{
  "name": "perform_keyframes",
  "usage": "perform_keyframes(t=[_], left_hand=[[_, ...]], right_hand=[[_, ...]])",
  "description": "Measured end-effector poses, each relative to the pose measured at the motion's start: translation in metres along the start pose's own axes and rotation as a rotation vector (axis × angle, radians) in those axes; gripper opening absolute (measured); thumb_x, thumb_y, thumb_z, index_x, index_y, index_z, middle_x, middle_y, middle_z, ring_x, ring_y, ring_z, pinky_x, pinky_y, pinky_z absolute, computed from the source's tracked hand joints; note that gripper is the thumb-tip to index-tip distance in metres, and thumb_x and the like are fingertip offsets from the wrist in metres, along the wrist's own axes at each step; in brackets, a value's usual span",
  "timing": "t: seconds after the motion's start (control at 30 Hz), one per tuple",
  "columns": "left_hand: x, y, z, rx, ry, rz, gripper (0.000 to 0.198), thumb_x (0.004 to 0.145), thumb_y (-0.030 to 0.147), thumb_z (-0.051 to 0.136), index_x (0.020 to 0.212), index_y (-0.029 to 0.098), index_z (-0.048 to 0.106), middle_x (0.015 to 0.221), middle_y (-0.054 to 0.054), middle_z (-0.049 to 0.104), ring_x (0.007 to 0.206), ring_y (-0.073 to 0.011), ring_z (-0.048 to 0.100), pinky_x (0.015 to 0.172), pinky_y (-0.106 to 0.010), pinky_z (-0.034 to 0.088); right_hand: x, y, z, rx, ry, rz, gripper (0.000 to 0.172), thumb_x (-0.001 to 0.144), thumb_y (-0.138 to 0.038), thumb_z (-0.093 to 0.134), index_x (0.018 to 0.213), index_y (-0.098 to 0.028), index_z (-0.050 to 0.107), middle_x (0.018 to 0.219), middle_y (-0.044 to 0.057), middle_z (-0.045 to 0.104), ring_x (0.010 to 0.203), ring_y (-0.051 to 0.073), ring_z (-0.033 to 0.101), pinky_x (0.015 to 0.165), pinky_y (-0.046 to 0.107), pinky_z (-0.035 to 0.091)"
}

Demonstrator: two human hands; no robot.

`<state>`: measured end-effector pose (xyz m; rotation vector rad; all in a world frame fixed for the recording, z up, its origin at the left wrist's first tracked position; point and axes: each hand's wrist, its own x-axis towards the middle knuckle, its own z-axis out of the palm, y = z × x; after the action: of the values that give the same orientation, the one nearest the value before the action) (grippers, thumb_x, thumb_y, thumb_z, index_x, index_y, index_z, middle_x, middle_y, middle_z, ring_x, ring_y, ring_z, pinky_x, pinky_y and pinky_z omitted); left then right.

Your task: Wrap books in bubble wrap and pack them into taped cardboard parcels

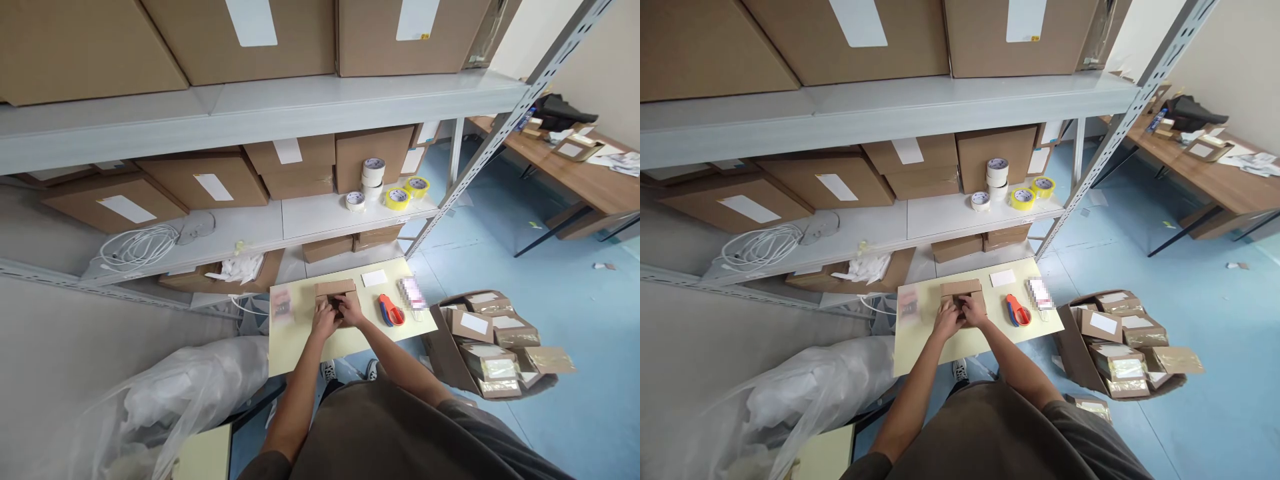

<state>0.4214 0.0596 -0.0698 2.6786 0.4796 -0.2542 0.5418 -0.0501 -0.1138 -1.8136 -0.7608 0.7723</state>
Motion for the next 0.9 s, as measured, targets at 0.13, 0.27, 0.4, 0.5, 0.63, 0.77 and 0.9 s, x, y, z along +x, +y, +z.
perform_keyframes(t=[0.13,0.27,0.4,0.5,0.63,0.77,0.9], left_hand=[[-0.018,-0.016,-0.005,-0.015,0.120,-0.133,0.031,0.090,0.041,0.074,0.115,0.026,0.081,0.127,-0.014,0.071,0.148,-0.0394,0.040,0.122,-0.056,0.034],[-0.021,-0.019,-0.002,-0.145,0.133,-0.092,0.028,0.094,0.029,0.065,0.117,0.031,0.081,0.138,-0.010,0.069,0.151,-0.0334,0.040,0.122,-0.049,0.039],[-0.012,-0.009,0.004,-0.240,0.051,-0.019,0.025,0.093,0.023,0.065,0.108,0.032,0.083,0.133,-0.006,0.074,0.157,-0.0308,0.035,0.129,-0.051,0.030],[-0.012,-0.006,0.006,-0.219,0.065,-0.077,0.021,0.093,0.028,0.068,0.106,0.034,0.082,0.124,-0.006,0.078,0.156,-0.0308,0.037,0.132,-0.054,0.023],[-0.016,0.002,0.011,-0.203,0.103,-0.081,0.033,0.092,0.027,0.069,0.124,0.031,0.079,0.150,-0.006,0.064,0.158,-0.0315,0.035,0.128,-0.051,0.034],[-0.008,0.026,0.019,-0.209,0.054,0.029,0.039,0.099,0.022,0.056,0.131,0.029,0.075,0.154,-0.005,0.062,0.159,-0.0288,0.033,0.128,-0.050,0.034],[0.006,0.047,0.020,-0.135,0.012,-0.020,0.033,0.098,0.031,0.061,0.127,0.029,0.077,0.138,-0.009,0.072,0.157,-0.0337,0.035,0.132,-0.058,0.021]], right_hand=[[-0.001,-0.002,0.002,-0.111,-0.091,0.022,0.063,0.082,-0.013,0.057,0.144,-0.020,0.064,0.147,0.015,0.064,0.139,0.029,0.058,0.122,0.051,0.044],[-0.006,-0.007,-0.003,-0.223,-0.166,-0.011,0.072,0.082,-0.013,0.062,0.153,-0.022,0.056,0.155,0.016,0.057,0.144,0.032,0.052,0.122,0.053,0.042],[-0.011,-0.015,-0.009,-0.382,-0.168,-0.027,0.073,0.083,-0.012,0.064,0.155,-0.017,0.055,0.157,0.021,0.052,0.152,0.037,0.040,0.127,0.059,0.031],[-0.018,-0.018,-0.025,-0.471,-0.129,0.055,0.072,0.087,-0.015,0.064,0.158,-0.021,0.052,0.166,0.018,0.042,0.159,0.040,0.025,0.128,0.063,0.025],[-0.027,-0.013,-0.057,-0.552,-0.118,0.151,0.073,0.091,-0.020,0.064,0.161,-0.028,0.046,0.175,0.013,0.029,0.164,0.041,0.010,0.127,0.066,0.021],[-0.031,0.004,-0.077,-0.571,-0.190,0.217,0.079,0.092,-0.034,0.069,0.165,-0.029,0.040,0.179,0.013,0.019,0.164,0.043,0.008,0.126,0.066,0.019],[-0.033,0.024,-0.080,-0.527,-0.263,0.200,0.098,0.085,-0.051,0.079,0.168,-0.027,0.034,0.181,0.013,0.006,0.165,0.044,-0.001,0.127,0.061,0.022]])
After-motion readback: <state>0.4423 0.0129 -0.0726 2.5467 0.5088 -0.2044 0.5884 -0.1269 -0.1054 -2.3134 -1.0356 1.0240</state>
